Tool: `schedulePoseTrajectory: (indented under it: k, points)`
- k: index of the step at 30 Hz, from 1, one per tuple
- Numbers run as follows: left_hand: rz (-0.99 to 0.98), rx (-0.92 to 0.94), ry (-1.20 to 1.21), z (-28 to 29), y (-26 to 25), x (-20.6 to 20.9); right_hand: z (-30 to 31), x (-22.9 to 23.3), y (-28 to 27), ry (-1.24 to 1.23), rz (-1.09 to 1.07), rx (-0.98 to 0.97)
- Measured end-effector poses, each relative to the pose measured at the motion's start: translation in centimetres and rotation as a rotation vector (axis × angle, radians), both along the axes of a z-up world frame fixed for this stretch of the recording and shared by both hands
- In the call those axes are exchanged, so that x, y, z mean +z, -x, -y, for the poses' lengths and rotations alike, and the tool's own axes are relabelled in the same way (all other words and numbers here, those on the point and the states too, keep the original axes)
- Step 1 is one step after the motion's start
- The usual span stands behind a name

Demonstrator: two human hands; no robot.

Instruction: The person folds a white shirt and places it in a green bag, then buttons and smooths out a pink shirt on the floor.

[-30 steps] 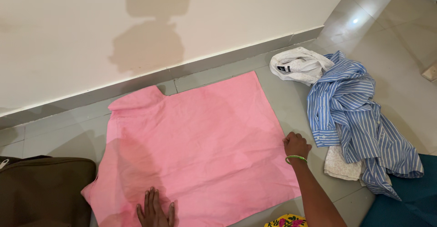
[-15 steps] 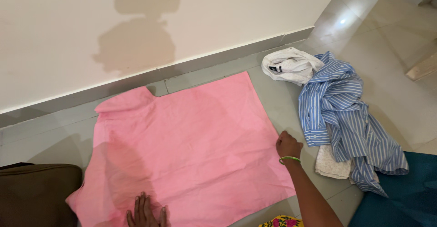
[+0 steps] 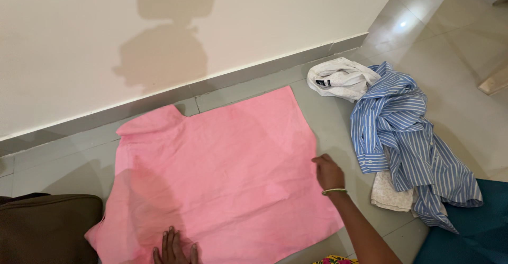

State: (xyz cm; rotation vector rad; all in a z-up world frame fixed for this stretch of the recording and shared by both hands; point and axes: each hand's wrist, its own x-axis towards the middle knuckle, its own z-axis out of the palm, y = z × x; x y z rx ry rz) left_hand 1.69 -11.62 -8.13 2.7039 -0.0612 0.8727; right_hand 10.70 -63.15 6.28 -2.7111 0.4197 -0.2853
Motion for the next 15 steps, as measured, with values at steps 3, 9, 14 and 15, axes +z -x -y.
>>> schedulePoseTrajectory:
  k: [3, 9, 14, 15]
  points:
    - [-0.105, 0.017, 0.006, -0.1, 0.6, 0.5, -3.1, 0.5, -0.3, -0.063, 0.025, 0.285]
    - [-0.009, -0.036, 0.032, 0.7, 0.1, 2.3, -6.6, 0.5, 0.6, -0.370, -0.124, 0.834]
    - [-0.049, -0.051, 0.029, 0.8, 0.4, 3.4, -3.1, -2.1, 0.3, -0.135, -0.028, 0.543]
    - [-0.052, -0.046, 0.028, 0.7, 0.5, 3.4, -2.3, -2.5, 0.3, -0.079, -0.026, 0.508]
